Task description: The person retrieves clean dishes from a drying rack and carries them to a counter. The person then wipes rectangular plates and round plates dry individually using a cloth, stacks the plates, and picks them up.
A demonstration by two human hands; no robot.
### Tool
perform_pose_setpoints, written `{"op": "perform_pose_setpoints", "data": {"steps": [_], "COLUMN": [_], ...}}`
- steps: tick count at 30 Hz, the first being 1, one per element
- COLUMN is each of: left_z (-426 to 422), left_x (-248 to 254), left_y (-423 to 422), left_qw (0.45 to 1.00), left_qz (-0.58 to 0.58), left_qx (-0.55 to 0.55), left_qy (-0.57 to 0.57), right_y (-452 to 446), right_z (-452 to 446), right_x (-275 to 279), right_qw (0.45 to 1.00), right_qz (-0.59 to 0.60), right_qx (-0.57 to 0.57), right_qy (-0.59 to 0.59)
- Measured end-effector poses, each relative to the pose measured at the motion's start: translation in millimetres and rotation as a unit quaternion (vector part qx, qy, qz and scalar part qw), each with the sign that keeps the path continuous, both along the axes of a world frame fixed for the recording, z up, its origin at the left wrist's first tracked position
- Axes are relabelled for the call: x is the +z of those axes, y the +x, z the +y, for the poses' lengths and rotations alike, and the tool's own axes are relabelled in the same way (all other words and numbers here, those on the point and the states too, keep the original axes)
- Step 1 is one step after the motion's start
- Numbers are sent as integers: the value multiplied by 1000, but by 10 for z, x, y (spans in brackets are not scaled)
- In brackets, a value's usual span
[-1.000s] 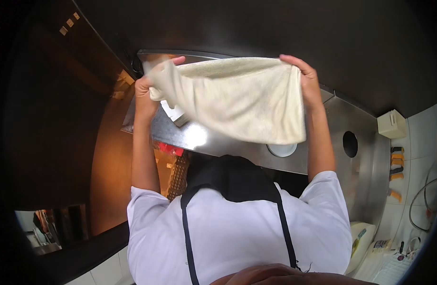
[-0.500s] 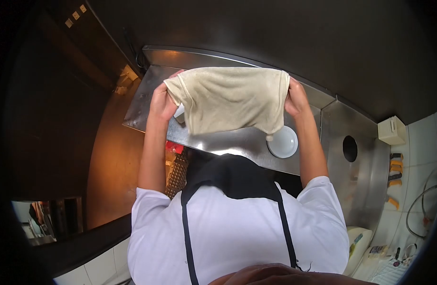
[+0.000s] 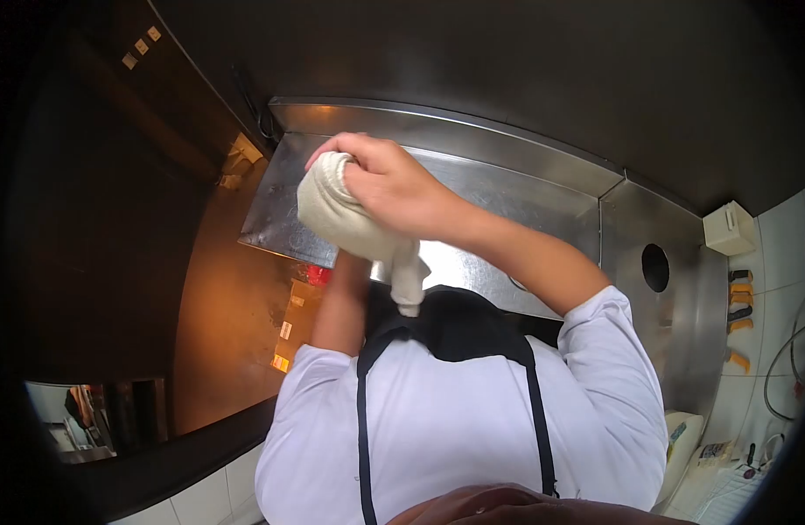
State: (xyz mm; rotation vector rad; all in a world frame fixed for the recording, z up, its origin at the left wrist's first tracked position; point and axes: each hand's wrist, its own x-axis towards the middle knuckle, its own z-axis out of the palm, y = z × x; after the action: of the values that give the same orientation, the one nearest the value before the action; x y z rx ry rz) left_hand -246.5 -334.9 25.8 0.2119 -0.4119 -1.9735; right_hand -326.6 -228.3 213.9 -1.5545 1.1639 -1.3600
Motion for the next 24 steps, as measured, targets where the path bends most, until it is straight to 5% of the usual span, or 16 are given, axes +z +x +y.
{"op": "perform_pose_setpoints", "data": {"steps": [3,5,7,10,12,14,19,21,23,24], "left_z": [477,583,629,619,600,584,247,99,223,211], "left_x": [-17,-54,-109,-242,-375,-377,-653,-567,-62,57], "left_y": [-150,-219,-268,-235,-132,29,163,460,820,938], "left_qw": [978,955,945,968,939,923,932,876,765,788], "left_qz": [126,173,182,37,-155,-222,-257,-381,-535,-535], "left_qx": [-167,-239,-269,-191,-83,-102,-50,-11,91,124], "left_qy": [-15,-15,-26,-158,-295,-299,-252,-294,-349,-280], "right_y": [-233,-457,-615,-852,-659,-566,-508,-473,-425,-417], "right_z": [-330,-380,-238,76,200,309,262,86,-158,-302], "right_x": [-439,-732,-789,-1004,-1589,-1783,-1633,-1629,-1620,-1542], "right_qw": [936,921,953,975,990,989,927,929,939,936], "right_qz": [310,346,242,-128,14,2,-263,-266,-260,-277], "right_qx": [-164,-167,-154,-133,-127,-119,-108,-78,-57,-57], "right_qy": [8,62,94,122,65,87,245,244,217,208]}}
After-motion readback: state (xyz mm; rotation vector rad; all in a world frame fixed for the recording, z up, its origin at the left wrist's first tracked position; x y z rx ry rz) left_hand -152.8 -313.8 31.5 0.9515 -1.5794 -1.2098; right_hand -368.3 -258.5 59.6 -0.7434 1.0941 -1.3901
